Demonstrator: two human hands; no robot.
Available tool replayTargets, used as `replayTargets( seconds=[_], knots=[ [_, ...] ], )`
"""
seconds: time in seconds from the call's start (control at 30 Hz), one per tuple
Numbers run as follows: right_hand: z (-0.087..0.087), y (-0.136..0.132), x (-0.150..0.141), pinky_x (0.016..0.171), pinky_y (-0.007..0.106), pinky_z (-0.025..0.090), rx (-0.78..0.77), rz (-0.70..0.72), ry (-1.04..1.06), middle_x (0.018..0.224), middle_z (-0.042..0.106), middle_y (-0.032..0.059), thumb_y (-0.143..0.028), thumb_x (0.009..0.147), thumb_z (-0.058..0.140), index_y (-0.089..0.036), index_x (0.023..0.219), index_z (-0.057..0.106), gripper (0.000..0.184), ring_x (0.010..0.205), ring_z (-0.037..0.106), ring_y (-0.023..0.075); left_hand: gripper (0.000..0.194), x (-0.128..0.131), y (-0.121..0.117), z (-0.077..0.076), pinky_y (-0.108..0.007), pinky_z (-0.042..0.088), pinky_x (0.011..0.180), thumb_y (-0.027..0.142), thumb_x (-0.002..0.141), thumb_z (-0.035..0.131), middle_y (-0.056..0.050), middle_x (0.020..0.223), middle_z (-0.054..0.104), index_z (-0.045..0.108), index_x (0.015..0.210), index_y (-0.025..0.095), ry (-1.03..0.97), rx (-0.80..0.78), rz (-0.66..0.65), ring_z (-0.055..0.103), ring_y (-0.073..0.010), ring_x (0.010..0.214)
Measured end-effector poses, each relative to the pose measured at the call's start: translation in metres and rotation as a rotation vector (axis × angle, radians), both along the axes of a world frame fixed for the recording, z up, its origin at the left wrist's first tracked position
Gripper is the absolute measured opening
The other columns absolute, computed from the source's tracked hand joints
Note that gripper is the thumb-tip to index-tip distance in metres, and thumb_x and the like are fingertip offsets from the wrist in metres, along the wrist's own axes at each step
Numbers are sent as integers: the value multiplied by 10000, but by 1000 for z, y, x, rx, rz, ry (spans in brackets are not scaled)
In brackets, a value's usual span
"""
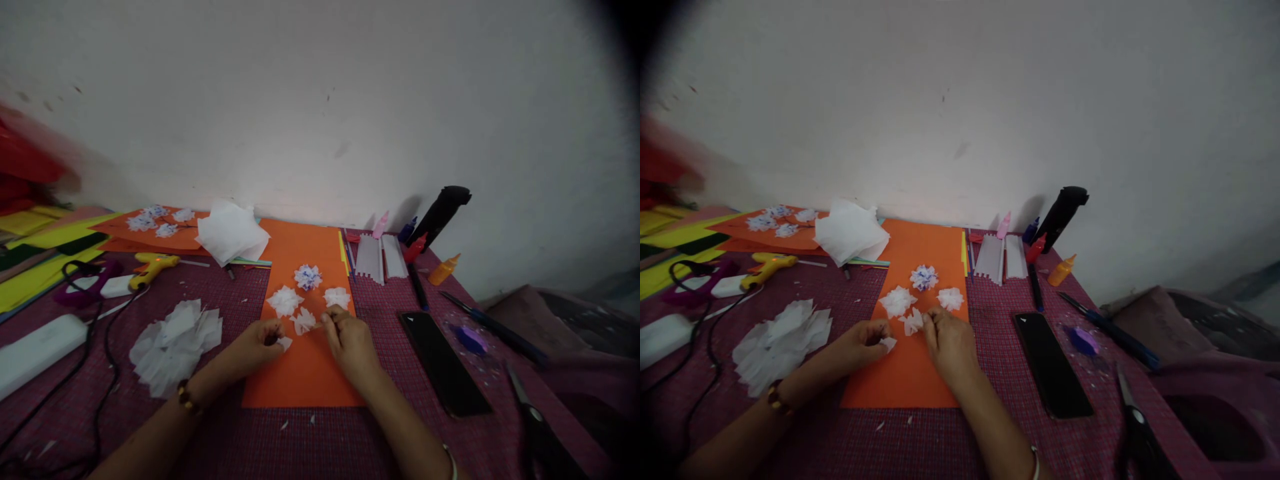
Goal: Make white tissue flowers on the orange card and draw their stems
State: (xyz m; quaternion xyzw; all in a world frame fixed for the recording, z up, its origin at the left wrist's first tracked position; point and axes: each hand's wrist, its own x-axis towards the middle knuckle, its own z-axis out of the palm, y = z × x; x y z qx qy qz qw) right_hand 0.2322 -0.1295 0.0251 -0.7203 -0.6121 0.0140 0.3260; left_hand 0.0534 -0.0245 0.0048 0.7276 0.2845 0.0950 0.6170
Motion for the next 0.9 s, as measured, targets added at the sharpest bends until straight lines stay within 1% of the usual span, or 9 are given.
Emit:
replayTargets(
  seconds=[0.13, 0.23, 0.3, 0.4, 0.53, 0.6, 0.67, 0.73, 0.9],
  knots=[
    [1, 0, -1, 558, 254, 324, 1, 31, 38, 700, 622, 44, -305, 947, 312, -188, 732, 559, 347, 568, 571, 148, 152, 0, 0, 0, -209, 262, 511, 271, 702, 507, 58, 611, 379, 388, 671, 181, -2, 52, -8, 331, -80, 548],
    [0, 2, -2, 562, 252, 332, -1, 44, 75, 739, 633, 50, -306, 943, 323, -189, 716, 557, 347, 579, 574, 145, 157, 1, -1, 4, -209, 278, 517, 286, 696, 506, 57, 613, 391, 393, 673, 180, -7, 26, -16, 347, -83, 552],
    [-2, 3, 1, 555, 247, 342, 6, 48, 143, 709, 625, 45, -309, 934, 340, -191, 703, 554, 336, 573, 570, 145, 160, 1, -2, 6, -209, 286, 518, 294, 690, 512, 56, 614, 407, 402, 678, 179, -5, 8, -19, 358, -85, 554],
    [-6, 7, 10, 524, 236, 357, 44, 14, 353, 623, 588, 21, -334, 920, 357, -195, 681, 536, 329, 541, 550, 143, 162, 1, -2, 6, -206, 276, 506, 300, 700, 512, 55, 603, 420, 409, 672, 178, 1, 5, -17, 361, -82, 540],
    [-11, 10, 25, 431, 222, 351, 155, -109, 741, 560, 536, -12, -432, 899, 367, -188, 728, 525, 337, 447, 479, 126, 156, 0, -1, 6, -203, 257, 488, 275, 700, 522, 62, 581, 416, 405, 663, 179, -5, -7, -6, 355, -74, 513],
    [-13, 10, 26, 412, 218, 349, 165, -101, 829, 554, 522, -22, -467, 883, 388, -186, 735, 518, 343, 436, 461, 120, 139, -1, -1, 7, -204, 265, 488, 266, 696, 521, 60, 585, 439, 418, 666, 178, -16, -26, -13, 377, -77, 513],
    [-13, 10, 23, 416, 216, 351, 133, -55, 812, 552, 516, -24, -479, 878, 396, -186, 724, 511, 349, 442, 460, 117, 120, -1, -2, 9, -204, 274, 488, 260, 697, 512, 55, 592, 464, 429, 672, 177, -32, -59, -24, 402, -80, 516],
    [-13, 10, 17, 433, 216, 353, 100, -14, 746, 552, 515, -22, -470, 887, 390, -188, 702, 501, 356, 453, 460, 114, 116, -1, -2, 9, -200, 279, 484, 251, 693, 514, 55, 588, 472, 427, 671, 178, -46, -87, -20, 410, -79, 513],
    [-13, 11, 7, 447, 210, 342, 68, 36, 658, 572, 524, -13, -431, 907, 368, -189, 666, 495, 364, 466, 449, 108, 101, -1, -1, 3, -195, 283, 476, 220, 688, 519, 54, 589, 474, 429, 671, 179, -74, -111, -26, 406, -76, 512]
  ],
)
